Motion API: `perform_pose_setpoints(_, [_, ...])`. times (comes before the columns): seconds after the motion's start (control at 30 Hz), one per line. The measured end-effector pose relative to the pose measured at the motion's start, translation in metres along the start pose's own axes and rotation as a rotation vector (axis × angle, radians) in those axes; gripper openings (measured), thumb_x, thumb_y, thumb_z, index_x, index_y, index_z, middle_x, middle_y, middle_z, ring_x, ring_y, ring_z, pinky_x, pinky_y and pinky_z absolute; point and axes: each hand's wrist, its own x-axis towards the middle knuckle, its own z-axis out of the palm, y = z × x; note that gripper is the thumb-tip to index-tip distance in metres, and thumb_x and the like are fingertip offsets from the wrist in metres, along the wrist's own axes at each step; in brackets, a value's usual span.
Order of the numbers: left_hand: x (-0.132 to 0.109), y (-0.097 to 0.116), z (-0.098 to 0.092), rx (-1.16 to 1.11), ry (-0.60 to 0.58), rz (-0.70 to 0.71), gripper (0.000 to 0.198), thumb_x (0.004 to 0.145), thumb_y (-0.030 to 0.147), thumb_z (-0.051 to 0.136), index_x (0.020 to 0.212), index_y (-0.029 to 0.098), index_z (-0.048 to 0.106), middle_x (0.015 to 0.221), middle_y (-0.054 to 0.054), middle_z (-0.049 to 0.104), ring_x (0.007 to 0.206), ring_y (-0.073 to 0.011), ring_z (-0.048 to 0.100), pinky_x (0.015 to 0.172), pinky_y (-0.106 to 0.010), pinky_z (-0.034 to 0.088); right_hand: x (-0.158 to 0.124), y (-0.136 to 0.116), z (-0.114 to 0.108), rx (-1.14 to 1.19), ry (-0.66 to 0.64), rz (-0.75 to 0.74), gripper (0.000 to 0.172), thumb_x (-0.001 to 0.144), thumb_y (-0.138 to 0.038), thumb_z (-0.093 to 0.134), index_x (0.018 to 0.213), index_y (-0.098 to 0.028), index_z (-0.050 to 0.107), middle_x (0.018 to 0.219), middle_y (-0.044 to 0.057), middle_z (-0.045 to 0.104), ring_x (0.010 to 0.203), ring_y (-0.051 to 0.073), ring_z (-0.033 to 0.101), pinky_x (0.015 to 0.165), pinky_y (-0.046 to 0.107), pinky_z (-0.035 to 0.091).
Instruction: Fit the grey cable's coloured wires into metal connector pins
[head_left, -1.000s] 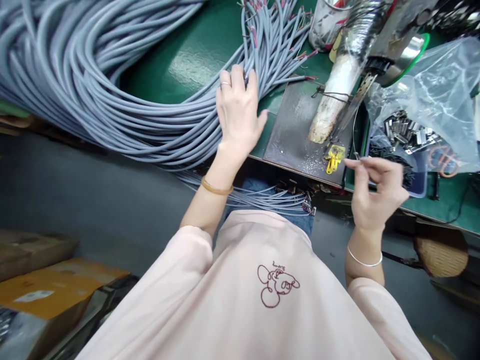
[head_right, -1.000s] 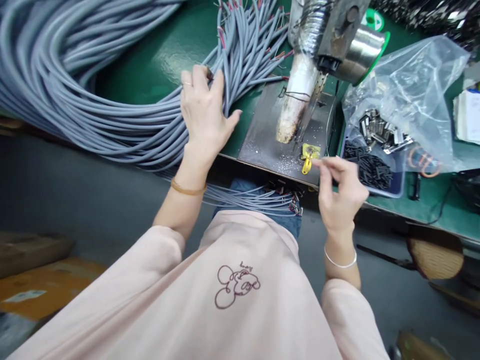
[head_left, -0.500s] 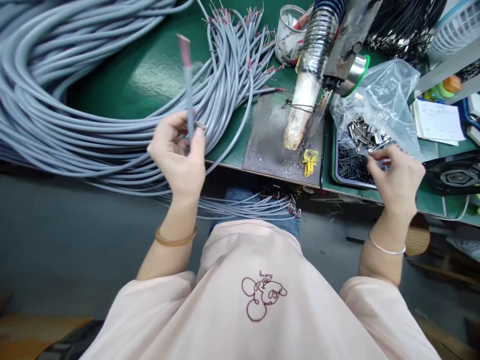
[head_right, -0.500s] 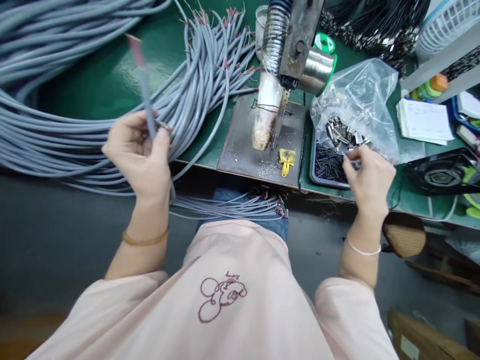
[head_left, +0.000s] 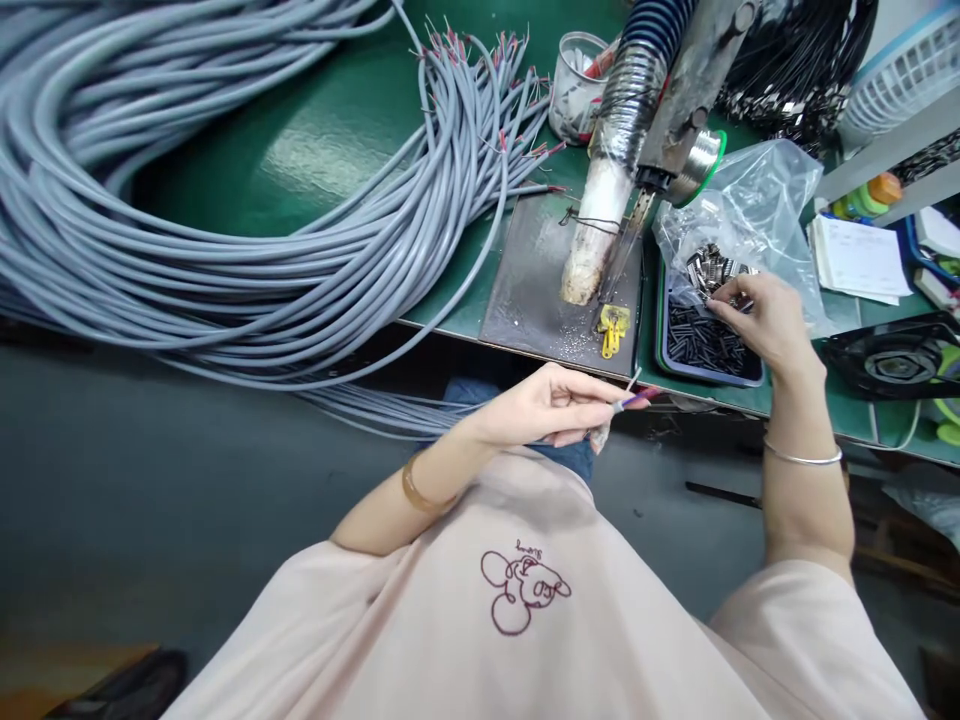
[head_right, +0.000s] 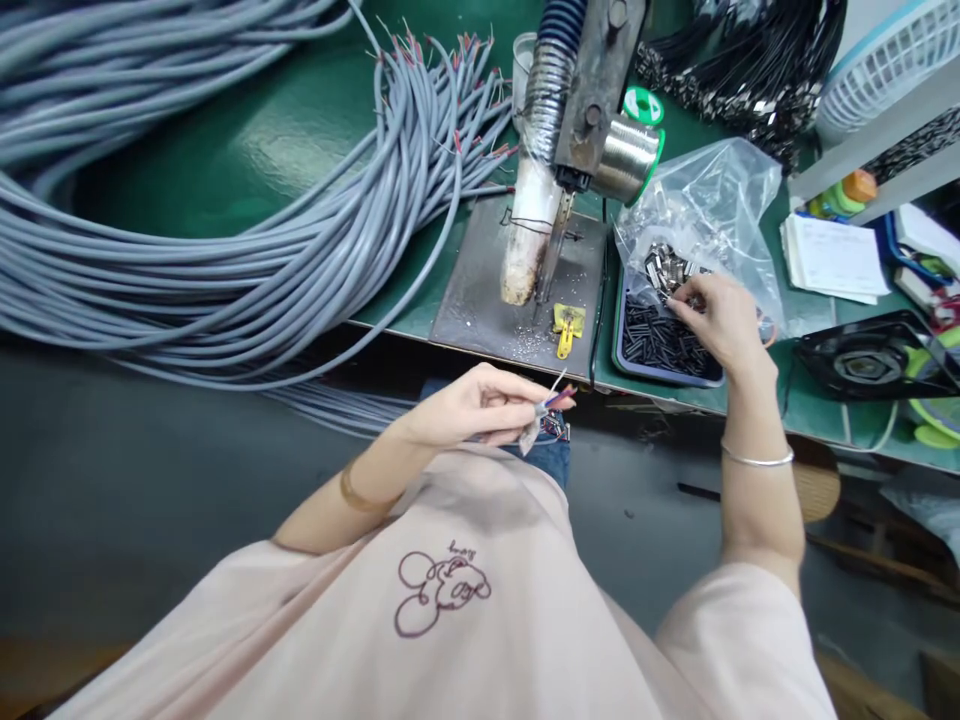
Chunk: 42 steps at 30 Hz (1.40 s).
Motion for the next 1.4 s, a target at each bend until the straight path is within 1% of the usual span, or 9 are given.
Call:
perform_pose_setpoints(0.17, [0.006,-0.032,-0.009,-0.098,0.354,0.062,0.04,0.085,0.042,0.077,0.109,0.011,0.079,0.057,-0.001,0.065,0.038,-0.002,0.041,0.039,-0.017,0.026,-0.007,0.005,0.005,-0.046,0.1,-0.003,0.011,0.09,-0.034,0.063,0.09,-0.024,0.059,0.093,0.007,0.068,0.089,0.021,0.06,0.087,0.036,0.044])
perform_pose_setpoints(0.33, [0.007,-0.035,-0.022,-0.167,0.459,0.148,0.032,0.077,0.038,0.083,0.09,0.01,0.076,0.074,-0.007,0.076,0.046,-0.0051,0.054,0.042,-0.019,0.037,-0.029,-0.008,0.007,0.008,0.448,0.076,0.018,0.078,-0.026,0.074,0.088,-0.023,0.06,0.092,0.009,0.068,0.083,0.019,0.063,0.068,0.033,0.049])
perform_pose_setpoints(0.4, [0.009,-0.034,-0.023,-0.185,0.446,0.15,0.032,0.078,0.036,0.083,0.094,0.01,0.073,0.077,-0.007,0.077,0.042,-0.0032,0.05,0.04,-0.018,0.034,-0.042,-0.029,0.005,0.158,0.587,0.068,0.019,0.078,-0.029,0.075,0.09,-0.023,0.062,0.094,0.01,0.07,0.078,0.019,0.067,0.062,0.034,0.05])
perform_pose_setpoints(0.57, [0.014,-0.032,-0.02,-0.206,0.387,0.144,0.03,0.079,0.033,0.081,0.093,0.013,0.063,0.079,-0.005,0.077,0.04,-0.0031,0.052,0.037,-0.017,0.032,-0.064,-0.11,0.003,0.713,0.724,0.075,0.024,0.075,-0.03,0.081,0.081,-0.02,0.059,0.096,0.008,0.071,0.049,0.011,0.06,0.041,0.029,0.047])
perform_pose_setpoints(0.67, [0.016,-0.03,-0.018,-0.208,0.379,0.14,0.029,0.079,0.031,0.08,0.088,0.015,0.058,0.075,-0.002,0.076,0.039,-0.0046,0.054,0.036,-0.017,0.035,-0.066,-0.149,0.012,0.802,0.814,0.122,0.027,0.076,-0.028,0.082,0.077,-0.019,0.057,0.08,0.002,0.069,0.046,0.01,0.059,0.038,0.024,0.043])
perform_pose_setpoints(0.73, [0.017,-0.029,-0.017,-0.207,0.382,0.139,0.029,0.08,0.03,0.079,0.087,0.016,0.056,0.071,-0.001,0.074,0.038,-0.0049,0.053,0.036,-0.017,0.034,-0.065,-0.166,0.022,0.837,0.862,0.199,0.025,0.078,-0.027,0.081,0.078,-0.017,0.058,0.078,0.002,0.07,0.052,0.012,0.065,0.042,0.025,0.051])
perform_pose_setpoints(0.9, [0.019,-0.028,-0.016,-0.219,0.391,0.158,0.027,0.079,0.027,0.079,0.086,0.015,0.056,0.063,0.002,0.065,0.04,-0.0006,0.04,0.037,-0.014,0.024,-0.063,-0.185,0.04,0.982,0.87,0.244,0.026,0.087,-0.033,0.075,0.085,-0.018,0.054,0.073,-0.002,0.07,0.062,0.014,0.071,0.054,0.028,0.064])
perform_pose_setpoints(1.13, [0.021,-0.026,-0.013,-0.211,0.447,0.121,0.028,0.074,0.028,0.081,0.083,0.016,0.058,0.06,0.005,0.055,0.046,-0.0021,0.041,0.038,-0.014,0.017,-0.063,-0.191,0.047,1.121,0.761,0.189,0.022,0.09,-0.031,0.07,0.088,-0.02,0.051,0.083,0.001,0.071,0.076,0.018,0.074,0.063,0.037,0.069])
perform_pose_setpoints(1.4, [0.021,-0.027,-0.009,-0.137,0.472,0.136,0.026,0.074,0.03,0.079,0.082,0.015,0.059,0.058,0.005,0.053,0.046,-0.0028,0.042,0.042,-0.017,0.022,-0.07,-0.202,0.052,0.929,0.727,0.164,0.013,0.093,-0.029,0.067,0.09,-0.023,0.056,0.09,0.0,0.071,0.081,0.016,0.075,0.069,0.034,0.07])
